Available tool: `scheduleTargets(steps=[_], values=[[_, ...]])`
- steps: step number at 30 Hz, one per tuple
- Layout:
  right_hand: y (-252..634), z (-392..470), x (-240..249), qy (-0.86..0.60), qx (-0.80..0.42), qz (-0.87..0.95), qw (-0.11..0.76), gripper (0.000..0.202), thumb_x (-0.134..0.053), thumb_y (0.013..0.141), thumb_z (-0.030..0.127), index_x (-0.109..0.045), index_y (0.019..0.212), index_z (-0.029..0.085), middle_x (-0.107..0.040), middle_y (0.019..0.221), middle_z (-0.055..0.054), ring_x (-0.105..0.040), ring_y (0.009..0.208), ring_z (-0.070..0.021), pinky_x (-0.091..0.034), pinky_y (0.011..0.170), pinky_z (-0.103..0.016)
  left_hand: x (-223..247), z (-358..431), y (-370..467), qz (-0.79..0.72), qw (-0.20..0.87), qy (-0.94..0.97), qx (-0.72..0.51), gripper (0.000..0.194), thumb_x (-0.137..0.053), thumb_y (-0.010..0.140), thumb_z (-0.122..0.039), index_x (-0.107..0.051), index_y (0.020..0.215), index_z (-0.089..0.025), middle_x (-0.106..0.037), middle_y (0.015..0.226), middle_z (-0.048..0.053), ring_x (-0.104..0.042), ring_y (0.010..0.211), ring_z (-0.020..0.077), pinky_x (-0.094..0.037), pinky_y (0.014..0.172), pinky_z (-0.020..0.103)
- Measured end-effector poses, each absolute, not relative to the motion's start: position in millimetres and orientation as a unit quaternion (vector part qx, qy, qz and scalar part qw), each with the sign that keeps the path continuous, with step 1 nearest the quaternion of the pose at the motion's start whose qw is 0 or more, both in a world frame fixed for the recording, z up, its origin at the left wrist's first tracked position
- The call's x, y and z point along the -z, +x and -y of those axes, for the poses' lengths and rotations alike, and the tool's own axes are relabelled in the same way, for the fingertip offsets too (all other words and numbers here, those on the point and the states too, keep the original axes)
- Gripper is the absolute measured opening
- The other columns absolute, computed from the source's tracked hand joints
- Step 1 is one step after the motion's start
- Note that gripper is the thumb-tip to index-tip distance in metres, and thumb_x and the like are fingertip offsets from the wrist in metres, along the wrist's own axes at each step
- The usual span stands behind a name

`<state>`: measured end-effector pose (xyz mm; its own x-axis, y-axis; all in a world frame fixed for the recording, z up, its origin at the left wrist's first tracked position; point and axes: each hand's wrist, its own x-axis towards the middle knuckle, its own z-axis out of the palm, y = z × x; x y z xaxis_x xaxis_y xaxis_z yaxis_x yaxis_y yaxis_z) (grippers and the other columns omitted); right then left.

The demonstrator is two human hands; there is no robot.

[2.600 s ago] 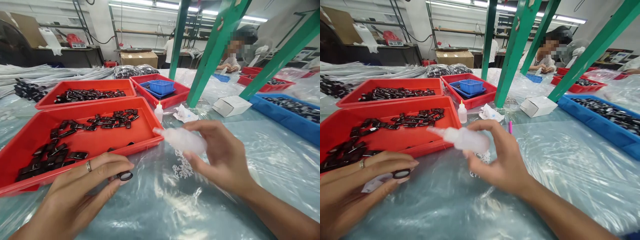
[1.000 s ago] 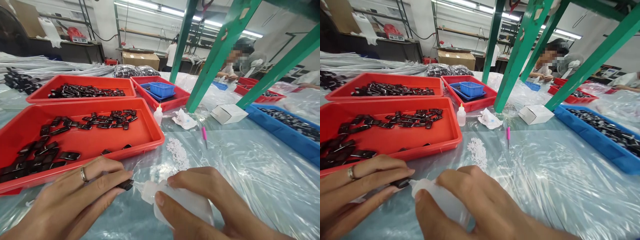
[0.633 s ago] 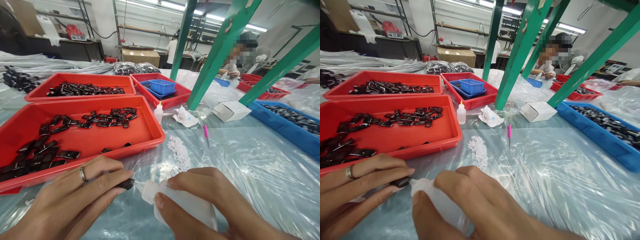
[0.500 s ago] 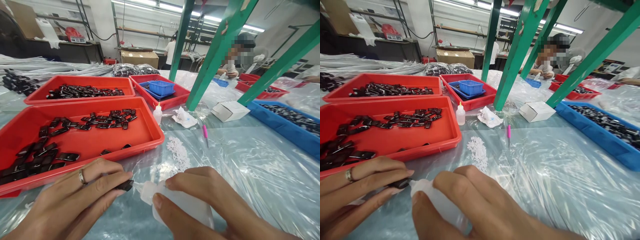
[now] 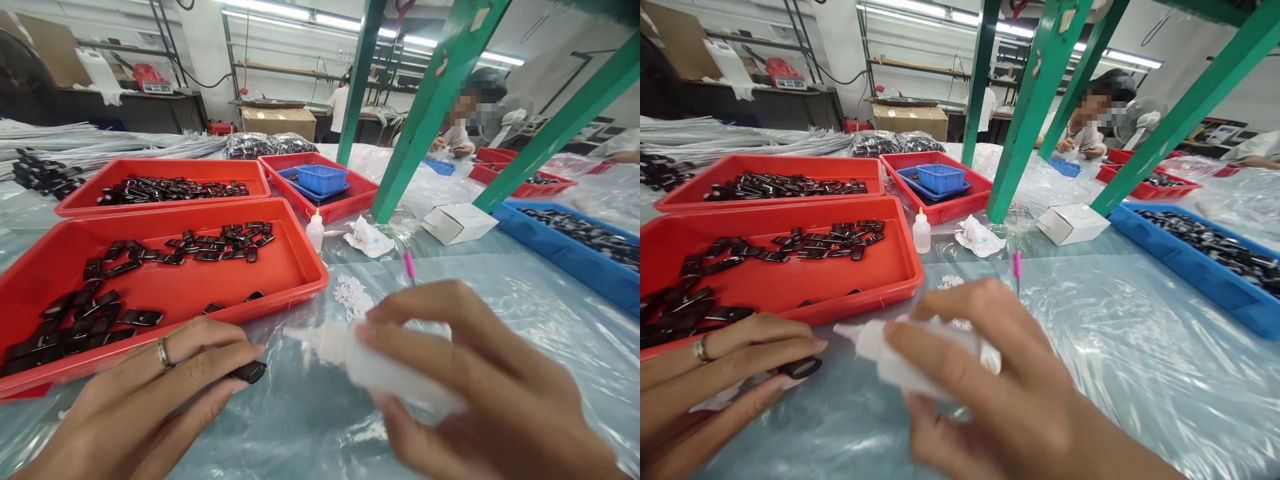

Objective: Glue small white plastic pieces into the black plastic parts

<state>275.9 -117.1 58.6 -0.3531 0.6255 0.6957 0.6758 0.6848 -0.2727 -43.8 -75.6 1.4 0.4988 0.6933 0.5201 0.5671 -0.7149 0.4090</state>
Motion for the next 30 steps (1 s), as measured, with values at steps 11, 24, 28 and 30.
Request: scheduleTargets(steps=[11, 24, 28, 30], values=[[323, 22, -2, -0.574, -0.162, 0.634, 0.493, 0.041, -0.080, 0.083, 0.043, -0.059, 0.113, 0.023, -0.077, 0.121, -0.012, -0.079, 0.105, -0.0280, -0.064, 0.100, -0.047, -10, 54, -43, -0.299, 0.001, 0.875, -0.382, 0.020, -0.063, 0.110, -0.025, -0.071, 0.127, -0.032, -0.069, 0.116, 0.000, -0.073, 0.087, 0.0122, -0.059, 0.074, 0.019], [274, 56, -25, -0.419, 0.048, 0.762, 0.491, 0.015, -0.071, 0.099, 0.021, -0.065, 0.112, 0.025, -0.071, 0.105, -0.007, -0.071, 0.099, -0.0229, -0.063, 0.090, -0.040, -19, 14, -54, -0.306, -0.025, 0.819, -0.485, 0.017, -0.059, 0.111, -0.022, -0.073, 0.117, -0.016, -0.075, 0.103, 0.008, -0.074, 0.090, 0.0182, -0.060, 0.081, 0.027], [182, 90, -18, -0.268, -0.124, 0.906, 0.302, 0.015, -0.058, 0.107, 0.016, -0.070, 0.111, 0.022, -0.075, 0.099, -0.005, -0.074, 0.085, -0.0173, -0.063, 0.074, -0.027, -16, 9, -57, -0.318, -0.037, 0.815, -0.484, 0.019, -0.058, 0.110, -0.023, -0.073, 0.119, -0.017, -0.075, 0.106, 0.009, -0.075, 0.090, 0.0204, -0.060, 0.078, 0.029], [144, 92, -8, -0.277, -0.108, 0.928, 0.225, 0.015, -0.062, 0.107, 0.024, -0.072, 0.119, 0.020, -0.077, 0.106, -0.007, -0.077, 0.089, -0.0208, -0.065, 0.078, -0.031, -15, 10, -57, -0.323, -0.032, 0.819, -0.474, 0.019, -0.057, 0.110, -0.024, -0.073, 0.120, -0.017, -0.075, 0.109, 0.009, -0.075, 0.092, 0.0215, -0.060, 0.079, 0.030]])
